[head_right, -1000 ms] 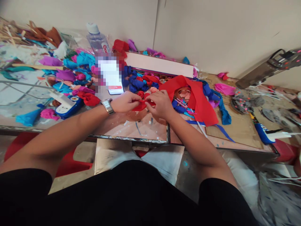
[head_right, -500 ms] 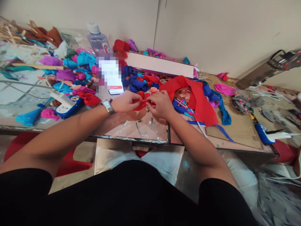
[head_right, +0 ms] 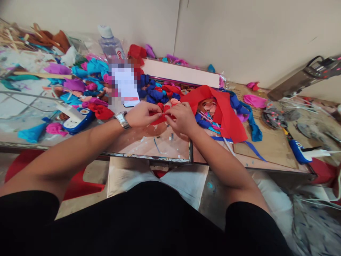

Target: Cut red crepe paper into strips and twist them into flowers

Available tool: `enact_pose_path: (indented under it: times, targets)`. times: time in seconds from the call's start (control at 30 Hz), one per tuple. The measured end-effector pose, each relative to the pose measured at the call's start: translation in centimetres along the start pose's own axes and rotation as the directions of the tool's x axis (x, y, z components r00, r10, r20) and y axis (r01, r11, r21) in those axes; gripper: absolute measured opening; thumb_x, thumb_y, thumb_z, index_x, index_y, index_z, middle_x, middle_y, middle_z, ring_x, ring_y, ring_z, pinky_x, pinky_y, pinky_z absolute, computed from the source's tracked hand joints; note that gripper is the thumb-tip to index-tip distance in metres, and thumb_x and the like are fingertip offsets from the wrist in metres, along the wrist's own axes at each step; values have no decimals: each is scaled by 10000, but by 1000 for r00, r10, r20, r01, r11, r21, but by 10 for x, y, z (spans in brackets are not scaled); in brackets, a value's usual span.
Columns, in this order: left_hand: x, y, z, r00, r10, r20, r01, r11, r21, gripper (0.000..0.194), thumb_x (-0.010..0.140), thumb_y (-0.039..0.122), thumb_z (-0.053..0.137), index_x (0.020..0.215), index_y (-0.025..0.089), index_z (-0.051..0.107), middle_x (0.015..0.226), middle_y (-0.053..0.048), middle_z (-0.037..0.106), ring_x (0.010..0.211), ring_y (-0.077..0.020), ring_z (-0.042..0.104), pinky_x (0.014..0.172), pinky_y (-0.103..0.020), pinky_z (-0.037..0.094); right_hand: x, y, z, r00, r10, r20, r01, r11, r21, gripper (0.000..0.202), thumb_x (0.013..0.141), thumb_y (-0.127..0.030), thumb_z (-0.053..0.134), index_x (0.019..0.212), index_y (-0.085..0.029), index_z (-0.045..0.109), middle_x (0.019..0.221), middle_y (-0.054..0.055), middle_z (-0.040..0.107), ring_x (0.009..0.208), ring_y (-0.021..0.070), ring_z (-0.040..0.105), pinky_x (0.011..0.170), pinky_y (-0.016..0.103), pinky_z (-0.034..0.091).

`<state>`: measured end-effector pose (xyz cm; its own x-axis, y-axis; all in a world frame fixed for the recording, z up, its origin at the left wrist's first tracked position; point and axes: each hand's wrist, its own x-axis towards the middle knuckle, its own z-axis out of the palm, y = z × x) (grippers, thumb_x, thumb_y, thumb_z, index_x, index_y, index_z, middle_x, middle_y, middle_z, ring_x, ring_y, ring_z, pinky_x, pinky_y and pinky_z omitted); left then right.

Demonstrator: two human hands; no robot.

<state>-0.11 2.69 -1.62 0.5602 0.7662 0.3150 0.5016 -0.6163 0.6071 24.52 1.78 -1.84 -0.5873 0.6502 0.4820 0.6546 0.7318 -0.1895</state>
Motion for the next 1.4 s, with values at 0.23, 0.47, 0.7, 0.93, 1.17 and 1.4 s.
enact_pose_path:
  times: [0.23, 0.47, 0.7, 0.93, 1.17, 1.4]
  targets:
    - [-2, 2, 1, 1000, 17, -9, -17, 1000, 1, 352, 956, 442, 627, 949, 179, 860, 816, -27, 823, 686, -152, 667, 674, -289, 431, -1, -2, 0, 1000, -7, -3, 8, 999, 39, 215, 1034, -358, 652, 980, -226, 813, 1001, 96, 863, 983, 300, 726, 1003, 497, 392]
    - [-3, 3, 5, 997, 68, 40, -76, 956, 284, 291, 931, 355, 630, 986, 212, 877, 884, -77, 850, 794, -223, 746, 829, -381, 525, -1, -2, 4, 1000, 7, 5, -7, 995, 97, 179, 950, -309, 668, 843, -230, 788, 877, 74, 832, 952, 294, 703, 945, 481, 385]
    - [-7, 11, 9, 987, 144, -73, -101, 901, 423, 277, 1017, 313, 590, 985, 258, 859, 1017, -77, 859, 1142, -323, 761, 1330, -780, 217, 0, -2, 6, 992, 119, 32, -122, 983, 138, 160, 942, -302, 673, 873, -236, 802, 924, 73, 838, 1006, 301, 704, 956, 478, 391]
    - [-12, 11, 12, 983, 53, -178, 15, 932, 362, 319, 1024, 385, 606, 874, 242, 848, 1025, -92, 876, 1389, -442, 659, 1263, -804, 313, 0, -1, 9, 990, 130, 54, -136, 981, 138, 191, 979, -346, 672, 920, -237, 817, 955, 82, 849, 1007, 299, 707, 974, 480, 378]
    - [-7, 2, 13, 986, -69, -154, 115, 942, 315, 350, 1002, 468, 618, 839, 237, 826, 1027, -102, 870, 1292, -409, 717, 1315, -839, 176, -1, 1, 12, 990, 128, 57, -135, 982, 133, 231, 1004, -381, 657, 948, -239, 830, 964, 81, 853, 987, 292, 706, 959, 473, 382]
    - [-7, 6, 10, 986, -26, -165, 76, 949, 305, 339, 1003, 483, 617, 926, 245, 846, 1051, -98, 862, 1236, -372, 721, 1298, -741, 307, -1, 2, 11, 992, 121, 33, -124, 983, 132, 201, 992, -352, 676, 927, -233, 824, 952, 80, 846, 998, 290, 718, 970, 473, 386]
